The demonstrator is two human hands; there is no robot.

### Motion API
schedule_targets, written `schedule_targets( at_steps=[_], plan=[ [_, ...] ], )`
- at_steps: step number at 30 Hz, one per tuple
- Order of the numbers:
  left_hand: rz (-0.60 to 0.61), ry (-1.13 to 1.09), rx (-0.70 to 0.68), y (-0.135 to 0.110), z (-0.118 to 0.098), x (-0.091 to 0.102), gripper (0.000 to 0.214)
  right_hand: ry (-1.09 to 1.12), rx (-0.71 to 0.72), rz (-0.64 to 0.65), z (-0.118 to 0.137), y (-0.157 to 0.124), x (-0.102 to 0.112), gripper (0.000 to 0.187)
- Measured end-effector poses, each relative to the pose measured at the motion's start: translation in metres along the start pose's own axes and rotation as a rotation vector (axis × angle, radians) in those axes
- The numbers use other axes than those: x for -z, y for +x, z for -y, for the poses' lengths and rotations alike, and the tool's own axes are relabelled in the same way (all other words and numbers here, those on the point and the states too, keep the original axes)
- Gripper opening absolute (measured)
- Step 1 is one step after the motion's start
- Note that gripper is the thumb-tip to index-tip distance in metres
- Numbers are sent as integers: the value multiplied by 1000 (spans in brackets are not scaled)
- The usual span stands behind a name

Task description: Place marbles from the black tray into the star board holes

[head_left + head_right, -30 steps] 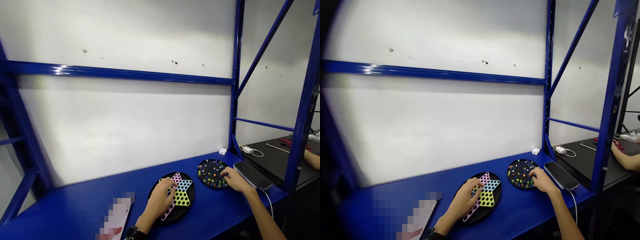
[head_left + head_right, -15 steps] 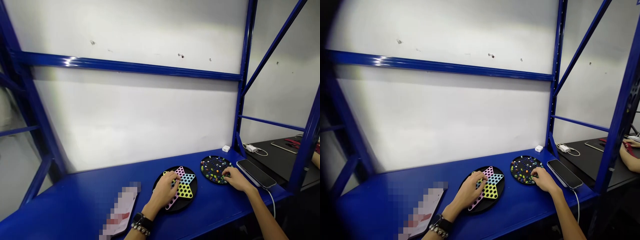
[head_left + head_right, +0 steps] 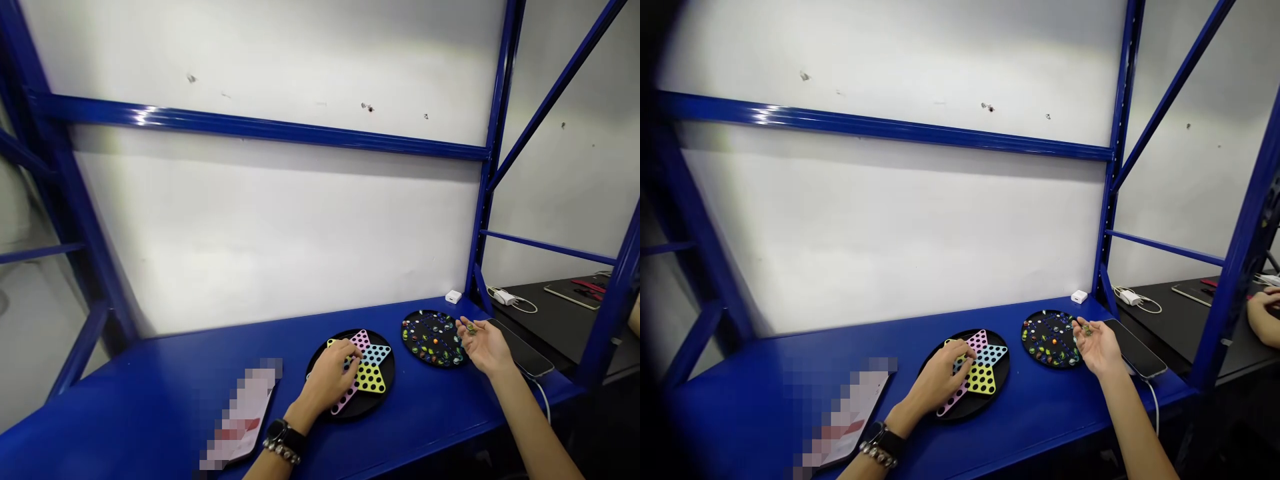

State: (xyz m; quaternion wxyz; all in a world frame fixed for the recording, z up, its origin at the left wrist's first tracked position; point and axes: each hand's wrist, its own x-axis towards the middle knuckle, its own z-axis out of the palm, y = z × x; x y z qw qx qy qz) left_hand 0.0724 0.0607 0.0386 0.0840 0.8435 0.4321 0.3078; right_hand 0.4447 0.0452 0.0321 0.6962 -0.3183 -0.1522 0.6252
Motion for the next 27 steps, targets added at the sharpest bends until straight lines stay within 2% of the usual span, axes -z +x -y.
schedule_targets(
  at_steps=[2, 4, 6, 8, 10, 14, 16, 18, 20, 24, 27],
  plan=[
    [1, -6, -1, 0, 0, 0, 20, 48, -59, -24, -2, -3, -4, 8],
    [7, -4, -2, 0, 0, 0, 20, 28, -56, -24, -5, -4, -5, 5],
    [13, 3, -1, 0, 1, -1, 20, -66, -19, -10, -6, -2, -3, 2],
    [16, 6, 1, 0, 1, -2, 20, -230, 35, 4, -7, 0, 2, 7],
    [17, 2, 3, 0, 1, -2, 20, -499, 143, -26, -6, 3, 9, 17],
    [36, -9, 2, 0, 1, -3, 20, -1324, 432, -175, -5, 4, 22, 29],
    [43, -9, 1, 0, 1, -3, 20, -1667, 463, -223, -4, 3, 25, 25],
    [43, -7, 6, 0, 0, -2, 21, -1855, 428, -251, -4, 1, 28, 19],
    [42, -10, 9, 0, 0, -2, 22, -1919, 397, -256, -3, 0, 32, 15],
    [44, -15, 5, 0, -1, -1, 23, -1896, 382, -202, -6, 2, 40, 13],
    [44, -10, 13, 0, -1, -1, 21, -1702, 405, -138, -7, 4, 36, 25]
  ],
)
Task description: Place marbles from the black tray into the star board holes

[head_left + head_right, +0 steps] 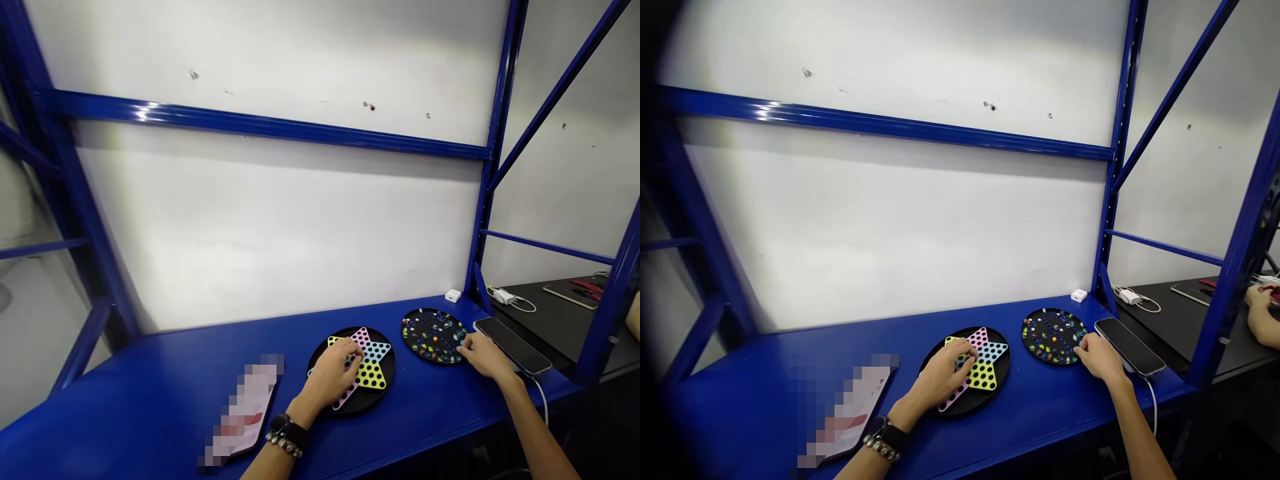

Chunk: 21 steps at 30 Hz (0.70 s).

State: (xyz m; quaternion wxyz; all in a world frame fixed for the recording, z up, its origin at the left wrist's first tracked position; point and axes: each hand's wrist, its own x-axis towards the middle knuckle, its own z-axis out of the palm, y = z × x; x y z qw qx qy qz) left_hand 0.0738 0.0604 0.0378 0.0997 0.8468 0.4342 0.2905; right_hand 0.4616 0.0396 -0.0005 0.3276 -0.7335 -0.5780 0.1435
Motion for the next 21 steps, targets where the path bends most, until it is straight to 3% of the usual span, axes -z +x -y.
schedule_targets(
  at_steps=[3, 5, 8, 10, 14, 17, 21],
  plan=[
    [3, -7, 7, 0, -1, 1, 20, 569, -58, 59, 13, 1, 6, 33],
    [6, -15, 9, 0, -2, 1, 21, 998, -147, 156, 22, 1, 12, 29],
    [2, -16, 4, 0, -2, 1, 22, 1284, -229, 235, 30, 1, 10, 20],
    [-3, -17, -4, 0, -1, 1, 22, 1149, -211, 150, 29, 1, 1, 24],
    [13, -15, 6, 0, 0, 2, 22, 432, 20, -57, 24, 0, -19, 39],
    [16, -23, 20, 0, -1, 2, 23, 59, 125, -18, 24, -3, -23, 34],
    [14, -33, 12, 0, -1, 2, 23, -127, 109, 69, 26, -6, -20, 23]
  ],
)
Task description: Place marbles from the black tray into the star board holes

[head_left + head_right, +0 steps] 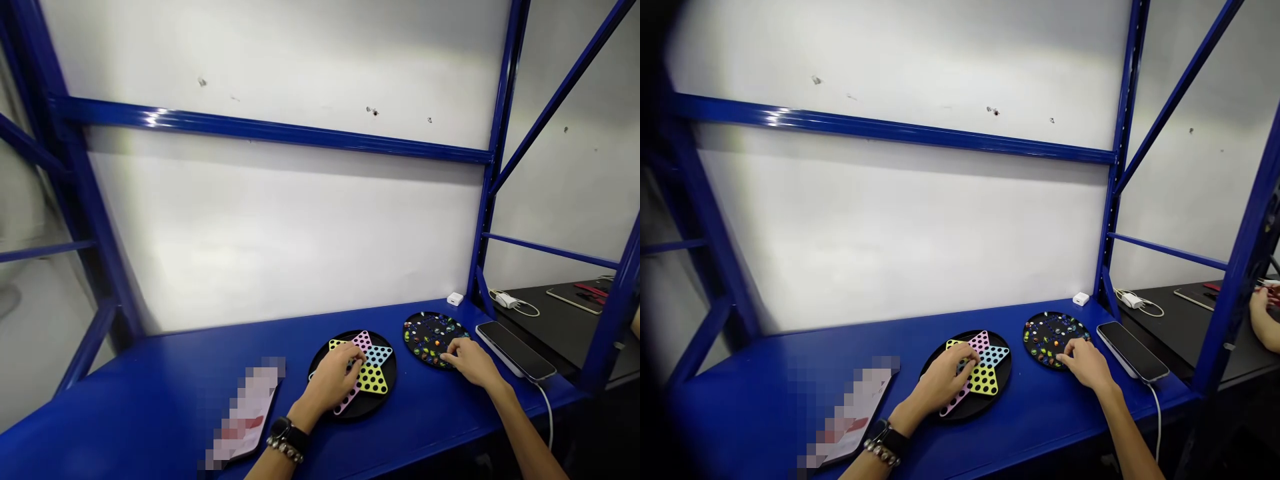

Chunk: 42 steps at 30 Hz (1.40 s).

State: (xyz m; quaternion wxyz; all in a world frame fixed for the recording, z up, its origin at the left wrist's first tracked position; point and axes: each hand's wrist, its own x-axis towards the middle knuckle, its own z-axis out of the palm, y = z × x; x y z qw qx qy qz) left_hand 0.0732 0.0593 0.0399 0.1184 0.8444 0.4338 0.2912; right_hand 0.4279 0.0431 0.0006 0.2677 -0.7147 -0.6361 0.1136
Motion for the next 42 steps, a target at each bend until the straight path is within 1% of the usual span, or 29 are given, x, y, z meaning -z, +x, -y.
schedule_targets(
  at_steps=[5, 7, 8, 9, 10, 12, 14, 16, 18, 20, 22, 24, 26, 29, 31, 33, 34, 36, 37, 39, 42],
  plan=[
    [4, 9, 6, 0, 2, -2, 22, -80, -32, 27, -2, 2, -1, 20],
    [4, 8, 8, 0, 2, -2, 22, -39, -32, 18, -1, 3, -3, 19],
    [4, 9, 11, 0, 3, -2, 22, 29, -26, 12, 0, 4, -3, 21],
    [5, 11, 12, -1, 2, -2, 22, 141, -21, 12, 2, 4, -3, 24],
    [7, 14, 13, -1, 2, -1, 23, 297, -25, 16, 4, 4, -1, 28],
    [11, 17, 10, -1, 2, -1, 23, 716, -64, 37, 9, 4, 5, 32],
    [8, 14, 8, -1, 1, 0, 23, 1161, -130, 73, 12, 5, 15, 30],
    [5, 12, 12, -1, 1, 0, 23, 1498, -182, 108, 12, 6, 23, 22],
    [9, 12, 15, -1, 1, 0, 23, 1674, -235, 119, 10, 7, 27, 15],
    [13, 11, 14, -1, 1, -1, 23, 1704, -295, 70, 8, 9, 24, 16],
    [14, 9, 16, -1, 2, -1, 23, 1609, -305, 0, 10, 10, 16, 25],
    [13, 8, 20, -1, 2, -1, 22, 1392, -241, -21, 17, 11, 7, 36],
    [15, 9, 22, -1, 1, -1, 22, 1069, -109, -1, 30, 11, 1, 40],
    [21, 20, 25, -1, 0, 0, 22, 509, 119, 14, 56, 10, -5, 32],
    [26, 24, 26, -1, 0, 1, 21, 164, 200, 58, 73, 8, -8, 25],
    [35, 27, 25, -1, 0, 1, 22, -110, 216, 156, 87, 5, -10, 24],
    [39, 27, 28, -1, 0, 1, 23, -213, 216, 207, 93, 4, -11, 24],
    [45, 26, 35, -1, 0, 1, 23, -346, 199, 281, 101, 3, -11, 24],
    [47, 23, 37, -1, 0, 1, 23, -382, 185, 298, 103, 2, -11, 24],
    [46, 19, 38, -2, 0, 1, 23, -405, 162, 296, 104, 2, -10, 24],
    [51, 14, 41, -2, 0, 0, 23, -377, 140, 264, 98, 3, -8, 27]
  ],
)
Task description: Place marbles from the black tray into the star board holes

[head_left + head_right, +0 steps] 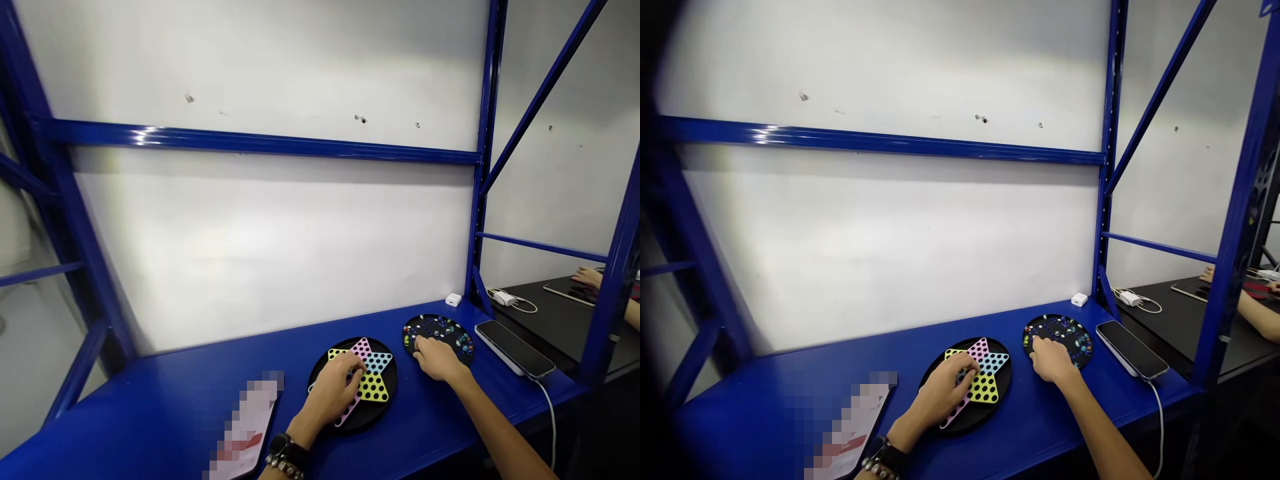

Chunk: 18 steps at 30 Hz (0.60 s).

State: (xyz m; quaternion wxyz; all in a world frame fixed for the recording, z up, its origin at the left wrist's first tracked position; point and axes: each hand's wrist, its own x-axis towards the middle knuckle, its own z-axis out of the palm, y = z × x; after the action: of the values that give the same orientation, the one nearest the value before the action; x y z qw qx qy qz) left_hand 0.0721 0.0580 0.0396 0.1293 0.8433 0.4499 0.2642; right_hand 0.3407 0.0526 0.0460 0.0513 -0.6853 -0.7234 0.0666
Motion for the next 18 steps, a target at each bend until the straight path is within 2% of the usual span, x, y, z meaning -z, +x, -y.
schedule_targets(
  at_steps=[5, 15, 18],
  plan=[
    [6, -6, 3, 0, 0, -1, 24, -22, -20, -3, -9, 1, -4, 28],
    [13, 2, -6, 1, 1, -1, 24, -74, 64, -9, 1, 5, -8, 30],
    [7, 2, -2, 0, 1, 0, 24, 51, 68, -67, -8, 16, -15, 22]
  ],
)
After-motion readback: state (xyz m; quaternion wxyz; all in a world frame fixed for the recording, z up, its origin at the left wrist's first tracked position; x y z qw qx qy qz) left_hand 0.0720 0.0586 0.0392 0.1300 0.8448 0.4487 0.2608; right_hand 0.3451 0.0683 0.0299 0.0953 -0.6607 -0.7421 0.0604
